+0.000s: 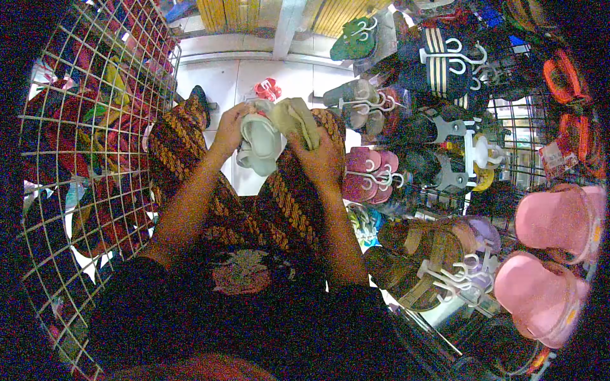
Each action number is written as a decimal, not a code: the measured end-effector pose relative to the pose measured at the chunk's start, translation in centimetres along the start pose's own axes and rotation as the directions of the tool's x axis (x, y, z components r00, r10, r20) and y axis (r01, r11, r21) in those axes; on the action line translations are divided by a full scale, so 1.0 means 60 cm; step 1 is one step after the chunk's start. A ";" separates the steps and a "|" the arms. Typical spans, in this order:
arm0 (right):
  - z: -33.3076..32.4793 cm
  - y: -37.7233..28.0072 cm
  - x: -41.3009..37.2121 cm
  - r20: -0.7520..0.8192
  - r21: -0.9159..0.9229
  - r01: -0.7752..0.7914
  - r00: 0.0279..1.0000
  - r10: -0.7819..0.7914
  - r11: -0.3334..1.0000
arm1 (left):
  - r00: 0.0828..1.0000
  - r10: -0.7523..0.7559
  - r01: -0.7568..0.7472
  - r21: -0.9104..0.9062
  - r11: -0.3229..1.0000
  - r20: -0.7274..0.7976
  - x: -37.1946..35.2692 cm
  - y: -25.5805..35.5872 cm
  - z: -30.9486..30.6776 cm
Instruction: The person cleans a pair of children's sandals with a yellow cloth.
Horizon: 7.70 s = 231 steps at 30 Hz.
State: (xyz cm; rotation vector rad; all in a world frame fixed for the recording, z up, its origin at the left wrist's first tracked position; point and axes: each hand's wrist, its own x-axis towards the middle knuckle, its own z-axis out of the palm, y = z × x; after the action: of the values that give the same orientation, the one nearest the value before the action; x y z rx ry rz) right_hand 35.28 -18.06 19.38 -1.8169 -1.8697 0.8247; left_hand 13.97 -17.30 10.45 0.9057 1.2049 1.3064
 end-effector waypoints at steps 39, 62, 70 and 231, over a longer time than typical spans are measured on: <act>-0.081 -0.011 -0.048 0.002 -0.214 -0.251 0.966 0.257 0.944 | 0.973 -0.224 0.198 -0.305 0.932 -0.054 0.001 -0.013 0.015; -0.109 -0.009 -0.107 0.116 -0.354 -0.263 0.940 0.321 0.897 | 0.936 -0.228 0.253 -0.059 0.966 0.268 -0.059 0.045 0.070; -0.107 0.009 -0.086 -0.007 -0.572 -0.357 0.902 0.431 0.739 | 0.991 0.009 -0.024 0.117 0.993 0.132 -0.066 0.027 0.096; -0.202 0.097 -0.312 0.787 0.076 -0.219 0.612 0.077 0.973 | 0.901 -0.337 0.277 0.235 0.932 0.275 -0.214 0.033 0.153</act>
State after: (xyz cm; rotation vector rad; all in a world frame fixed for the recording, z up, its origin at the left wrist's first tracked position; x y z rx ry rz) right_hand 48.93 -35.14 26.66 -1.6320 -2.0138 2.0442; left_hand 24.02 -28.41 15.82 0.9700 1.1783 0.7690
